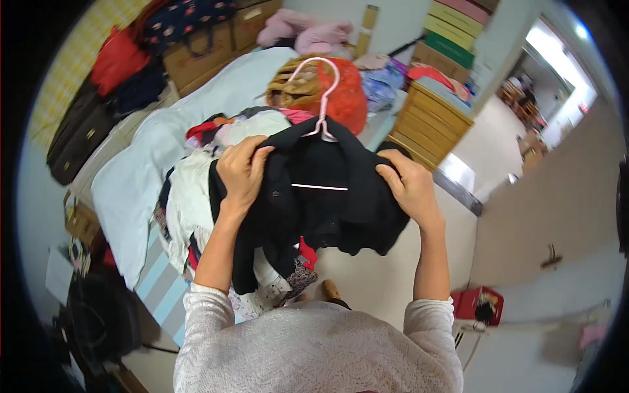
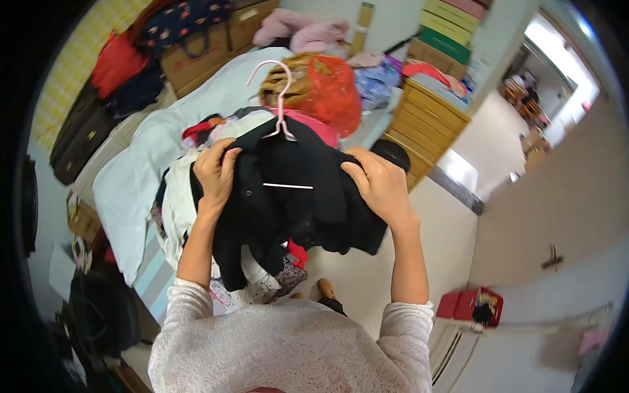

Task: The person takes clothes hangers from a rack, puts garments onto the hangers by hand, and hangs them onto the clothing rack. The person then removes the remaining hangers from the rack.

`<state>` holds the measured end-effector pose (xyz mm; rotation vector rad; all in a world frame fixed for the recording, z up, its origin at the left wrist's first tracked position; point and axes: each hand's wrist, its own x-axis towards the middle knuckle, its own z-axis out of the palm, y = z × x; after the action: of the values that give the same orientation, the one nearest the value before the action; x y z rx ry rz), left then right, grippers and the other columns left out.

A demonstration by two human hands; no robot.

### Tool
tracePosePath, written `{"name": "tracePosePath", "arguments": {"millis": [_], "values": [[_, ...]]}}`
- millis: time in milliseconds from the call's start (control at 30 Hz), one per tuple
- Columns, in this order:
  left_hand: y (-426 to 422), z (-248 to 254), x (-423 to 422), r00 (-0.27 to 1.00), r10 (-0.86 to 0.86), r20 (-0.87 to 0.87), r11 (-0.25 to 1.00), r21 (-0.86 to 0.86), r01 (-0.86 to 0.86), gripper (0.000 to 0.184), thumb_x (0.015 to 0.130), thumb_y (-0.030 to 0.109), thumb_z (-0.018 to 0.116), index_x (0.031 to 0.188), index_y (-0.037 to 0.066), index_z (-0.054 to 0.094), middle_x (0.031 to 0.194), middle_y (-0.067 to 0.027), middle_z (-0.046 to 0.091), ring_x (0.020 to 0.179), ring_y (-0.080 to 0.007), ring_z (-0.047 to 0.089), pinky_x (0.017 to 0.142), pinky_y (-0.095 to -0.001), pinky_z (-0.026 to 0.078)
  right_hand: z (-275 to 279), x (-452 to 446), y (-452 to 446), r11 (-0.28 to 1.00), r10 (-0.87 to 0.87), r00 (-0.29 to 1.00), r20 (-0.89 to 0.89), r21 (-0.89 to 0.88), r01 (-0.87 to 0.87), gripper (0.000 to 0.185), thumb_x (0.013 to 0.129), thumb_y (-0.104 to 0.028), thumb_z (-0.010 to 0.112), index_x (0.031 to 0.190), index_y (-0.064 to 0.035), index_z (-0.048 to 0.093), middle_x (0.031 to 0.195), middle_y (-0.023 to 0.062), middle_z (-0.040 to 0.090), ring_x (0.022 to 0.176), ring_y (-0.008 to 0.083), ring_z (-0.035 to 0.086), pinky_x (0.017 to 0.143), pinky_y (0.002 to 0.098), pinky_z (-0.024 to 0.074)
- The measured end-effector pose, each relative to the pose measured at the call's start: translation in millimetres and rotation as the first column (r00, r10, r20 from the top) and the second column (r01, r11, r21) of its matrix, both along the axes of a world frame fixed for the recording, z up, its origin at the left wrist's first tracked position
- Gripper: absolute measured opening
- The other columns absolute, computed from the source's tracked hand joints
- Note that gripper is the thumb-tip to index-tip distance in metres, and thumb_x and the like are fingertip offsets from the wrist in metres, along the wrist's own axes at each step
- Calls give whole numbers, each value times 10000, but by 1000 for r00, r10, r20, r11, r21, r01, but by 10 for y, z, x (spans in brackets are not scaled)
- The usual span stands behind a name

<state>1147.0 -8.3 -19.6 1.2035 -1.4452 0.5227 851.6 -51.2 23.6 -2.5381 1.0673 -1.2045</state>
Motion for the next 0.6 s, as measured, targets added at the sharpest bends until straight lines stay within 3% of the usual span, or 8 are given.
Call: {"name": "tracePosePath", "arguments": {"millis": [67, 133, 167, 200, 267, 467, 500, 600], "values": [[-86, -30, -46, 996, -90, -6, 996, -11, 90, 108, 764, 152, 698, 817, 65, 662, 749, -60, 661, 569, -225, 564, 552, -313, 385, -42, -274, 154, 990, -61, 997, -42, 124, 66, 168, 869, -141, 605, 948, 6, 620, 809, 157, 625, 724, 255, 610, 678, 303, 467], [-93, 42, -190, 992, -121, 41, 992, 37, 120, 113, 757, 158, 701, 814, 68, 661, 746, -60, 658, 576, -215, 560, 566, -306, 374, -126, -553, 271, 937, 88, 994, -58, 343, -63, 206, 884, -164, 593, 964, 26, 605, 839, 123, 633, 757, 175, 584, 707, 293, 460], [-109, 73, -275, 985, -163, 51, 986, 50, 161, 118, 750, 158, 703, 815, 68, 660, 734, -59, 648, 594, -212, 558, 582, -307, 366, -218, -709, 295, 859, 149, 989, -2, 496, -128, 225, 891, -183, 592, 948, 34, 605, 837, 58, 617, 779, 107, 526, 715, 273, 447], [-164, 72, -351, 979, -196, 50, 980, 46, 194, 118, 750, 158, 703, 815, 68, 660, 734, -59, 648, 594, -212, 558, 582, -307, 366, -209, -802, 401, 864, 115, 993, -4, 493, -99, 225, 891, -183, 592, 948, 34, 605, 837, 58, 617, 779, 107, 526, 715, 273, 447], [-286, 53, -507, 948, -303, 93, 953, 19, 303, 126, 741, 156, 706, 814, 65, 658, 707, -57, 630, 591, -220, 546, 586, -318, 364, -211, -966, 655, 758, 92, 975, 202, 621, -200, 213, 886, -183, 597, 927, 25, 610, 811, 7, 593, 766, 84, 502, 700, 255, 438], [-446, 158, -1320, 837, -542, 82, 837, -33, 546, 144, 733, 148, 706, 826, 51, 654, 722, -57, 612, 682, -222, 542, 663, -336, 355, -307, -1527, 1304, 767, -183, 918, 352, 635, -90, 207, 881, -192, 606, 876, 15, 610, 785, -21, 571, 750, 63, 493, 683, 234, 422], [-427, 150, -1473, 811, -583, 61, 813, 47, 581, 139, 758, 137, 687, 860, 49, 655, 750, -68, 613, 741, -229, 551, 743, -346, 360, -319, -1637, 1431, 764, -239, 894, 380, 642, -68, 216, 887, -204, 604, 867, 12, 606, 774, -29, 560, 733, 56, 476, 675, 231, 413], [-349, 123, -2037, 743, -664, 90, 745, -16, 667, 128, 788, 128, 662, 889, 50, 655, 785, -69, 627, 792, -233, 576, 829, -366, 368, -326, -1963, 1888, 758, -352, 824, 444, 651, -27, 218, 897, -200, 595, 868, 16, 608, 760, -33, 559, 733, 51, 480, 673, 227, 415]]}}
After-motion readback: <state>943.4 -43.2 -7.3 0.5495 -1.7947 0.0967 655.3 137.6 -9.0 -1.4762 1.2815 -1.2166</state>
